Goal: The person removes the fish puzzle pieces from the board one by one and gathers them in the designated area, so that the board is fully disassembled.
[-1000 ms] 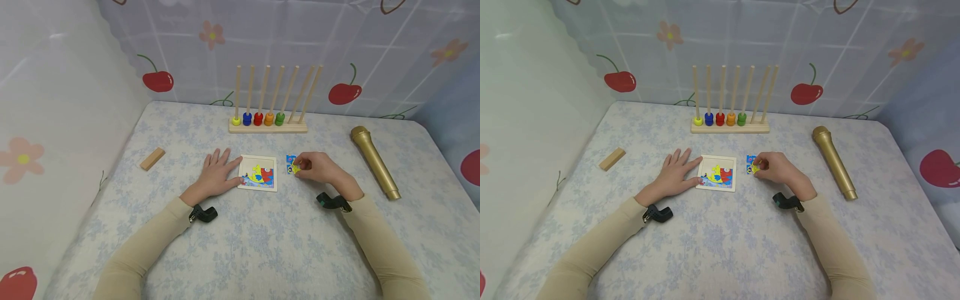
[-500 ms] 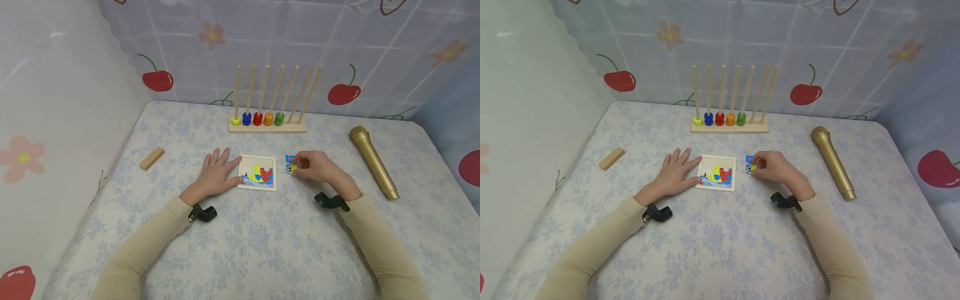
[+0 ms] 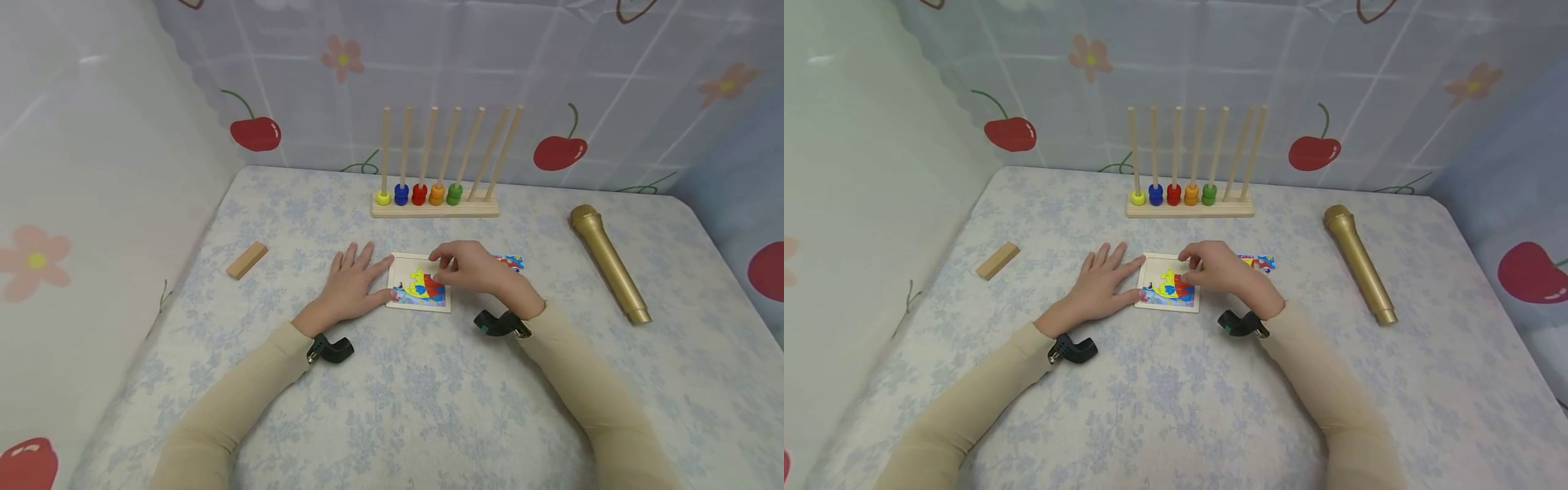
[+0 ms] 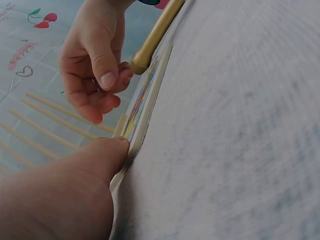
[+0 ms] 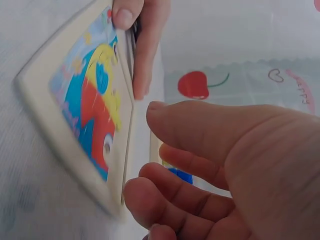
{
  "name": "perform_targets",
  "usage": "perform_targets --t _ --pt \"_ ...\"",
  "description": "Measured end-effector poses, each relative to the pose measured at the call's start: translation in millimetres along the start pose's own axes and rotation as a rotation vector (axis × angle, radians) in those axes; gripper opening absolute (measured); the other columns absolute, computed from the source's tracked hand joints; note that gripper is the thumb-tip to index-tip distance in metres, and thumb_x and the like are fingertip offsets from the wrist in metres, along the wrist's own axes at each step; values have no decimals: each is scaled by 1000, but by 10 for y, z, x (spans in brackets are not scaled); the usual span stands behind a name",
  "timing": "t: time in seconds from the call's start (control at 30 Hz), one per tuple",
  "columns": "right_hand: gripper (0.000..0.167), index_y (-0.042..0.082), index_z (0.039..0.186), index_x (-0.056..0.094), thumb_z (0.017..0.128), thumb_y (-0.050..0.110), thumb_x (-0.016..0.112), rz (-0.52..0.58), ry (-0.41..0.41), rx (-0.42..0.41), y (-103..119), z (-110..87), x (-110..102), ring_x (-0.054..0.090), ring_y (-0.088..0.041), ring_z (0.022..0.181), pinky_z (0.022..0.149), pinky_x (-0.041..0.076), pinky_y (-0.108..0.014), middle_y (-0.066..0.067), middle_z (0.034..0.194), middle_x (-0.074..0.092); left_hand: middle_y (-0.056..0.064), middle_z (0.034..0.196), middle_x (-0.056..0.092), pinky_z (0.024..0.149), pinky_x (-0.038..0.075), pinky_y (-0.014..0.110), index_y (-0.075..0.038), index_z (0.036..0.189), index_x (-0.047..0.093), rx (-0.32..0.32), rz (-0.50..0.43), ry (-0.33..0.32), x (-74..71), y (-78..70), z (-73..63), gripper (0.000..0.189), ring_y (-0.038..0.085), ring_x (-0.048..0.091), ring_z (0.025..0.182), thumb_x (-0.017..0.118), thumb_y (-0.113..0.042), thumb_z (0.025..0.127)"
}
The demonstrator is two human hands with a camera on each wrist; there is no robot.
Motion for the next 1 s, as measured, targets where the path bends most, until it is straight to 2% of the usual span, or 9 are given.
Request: perform_targets --t 0.17,0.33,0.63,1.0 --pt "37 2 125 69 91 18 75 14 27 7 87 87 96 61 -20 80 74 53 -29 -11 98 68 19 172 13 123 5 68 -26 161 35 4 0 5 4 -10 4 73 48 1 158 56 -56 98" --pt "40 2 127 68 91 17 76 22 51 8 113 105 180 62 -17 77 72 53 -28 -11 101 70 19 171 13 123 6 69 -26 161 35 8 1 -3 -4 -14 -3 73 49 2 158 56 -56 98" --pt "44 3 129 67 88 15 77 3 36 -4 129 117 258 59 -17 78 74 53 -30 -12 104 69 20 171 14 123 7 69 -25 160 36 14 0 -6 -14 -11 -22 72 49 2 158 56 -56 98" --pt "42 4 128 69 88 13 79 -56 16 -23 150 129 293 55 -19 82 75 49 -30 -10 100 67 19 171 14 123 6 69 -26 161 35 13 5 -7 -9 -3 -9 73 49 1 158 55 -57 98"
Point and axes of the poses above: each hand's wrist, its own z-axis towards the middle knuckle, its own x-axis out of the palm, y = z × x, the point moved 7 cm from there along z, towards the middle knuckle
